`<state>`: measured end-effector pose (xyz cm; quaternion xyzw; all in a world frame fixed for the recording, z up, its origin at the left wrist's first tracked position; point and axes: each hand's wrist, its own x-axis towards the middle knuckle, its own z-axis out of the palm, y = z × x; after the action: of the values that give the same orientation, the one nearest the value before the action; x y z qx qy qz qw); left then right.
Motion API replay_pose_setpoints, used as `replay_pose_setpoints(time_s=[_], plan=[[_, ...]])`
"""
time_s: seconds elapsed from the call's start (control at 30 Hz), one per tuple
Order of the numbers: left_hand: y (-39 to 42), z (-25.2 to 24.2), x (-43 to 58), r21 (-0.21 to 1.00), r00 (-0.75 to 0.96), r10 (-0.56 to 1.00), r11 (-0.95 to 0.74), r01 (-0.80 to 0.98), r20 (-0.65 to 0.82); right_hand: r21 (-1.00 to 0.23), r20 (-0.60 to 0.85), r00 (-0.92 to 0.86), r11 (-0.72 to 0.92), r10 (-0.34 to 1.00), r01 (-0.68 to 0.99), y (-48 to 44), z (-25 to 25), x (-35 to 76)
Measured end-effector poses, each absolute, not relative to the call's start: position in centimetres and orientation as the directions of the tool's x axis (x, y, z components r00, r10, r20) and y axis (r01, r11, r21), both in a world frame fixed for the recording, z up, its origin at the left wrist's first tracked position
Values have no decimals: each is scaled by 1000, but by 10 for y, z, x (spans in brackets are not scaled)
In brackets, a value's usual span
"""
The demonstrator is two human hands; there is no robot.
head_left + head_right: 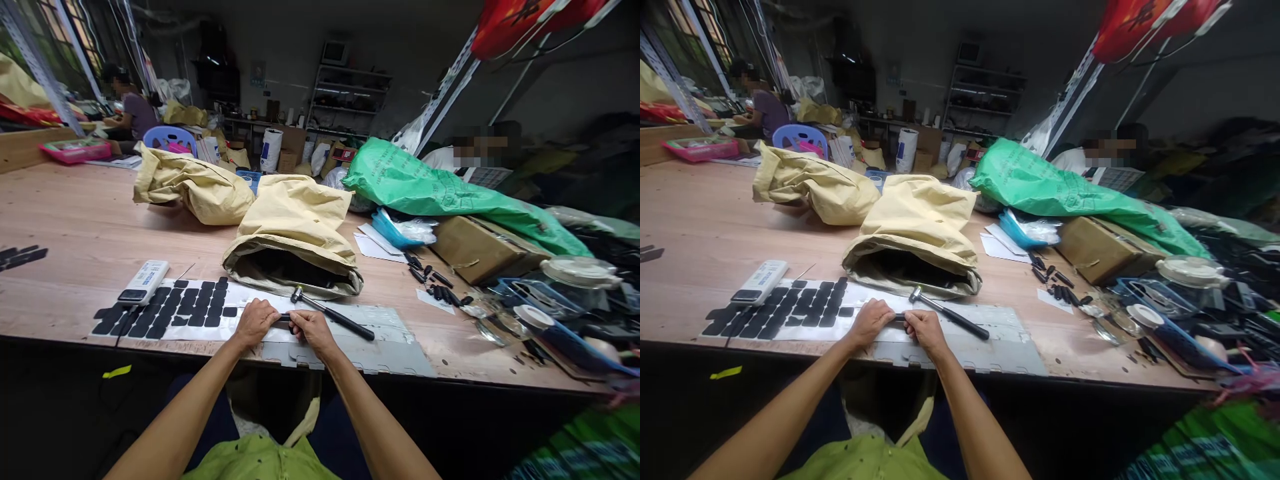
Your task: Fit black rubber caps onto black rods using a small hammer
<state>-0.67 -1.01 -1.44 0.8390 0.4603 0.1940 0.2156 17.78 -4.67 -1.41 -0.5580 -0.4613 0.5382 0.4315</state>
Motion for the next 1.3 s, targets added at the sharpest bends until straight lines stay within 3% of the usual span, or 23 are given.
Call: replay_pose_setpoints(time_s=[0.3,0.37,0.43,0.53,0.6,0.7,0.83,0.93,1.03,1.2,1.3], plan=[[-9,-12,-7,573,491,864,-461,677,113,-963,-260,64,-263,964,54,-45,-5,186],[-10,-12,-8,590,487,866,-456,667,119,-968,-183,147,-205,972,145,-42,-2,196],[-10,-13,-8,603,479,869,-449,659,125,-933,0,236,-85,972,350,-40,0,207],[-9,-13,-8,615,473,871,-445,651,130,-671,324,268,21,907,741,-39,-3,224],[-9,-10,-8,615,473,871,-446,651,130,-475,404,230,-12,885,880,-39,-10,232],[-21,-2,-8,611,472,868,-460,645,155,-330,409,177,-35,895,943,-39,-23,239],[-71,8,-12,625,519,829,-520,582,208,-265,436,143,-25,888,964,-38,-33,240],[-117,-4,-12,702,649,758,-501,506,73,-247,451,139,-26,881,969,-37,-34,240],[-143,-38,-7,728,648,748,-366,580,-141,-242,462,134,-20,877,970,-37,-33,240],[-141,-70,7,509,354,800,-71,858,-484,-241,458,122,-9,881,970,-38,-34,241],[-130,-42,13,448,426,690,-162,879,-585,-226,460,106,1,882,974,-39,-34,241]])
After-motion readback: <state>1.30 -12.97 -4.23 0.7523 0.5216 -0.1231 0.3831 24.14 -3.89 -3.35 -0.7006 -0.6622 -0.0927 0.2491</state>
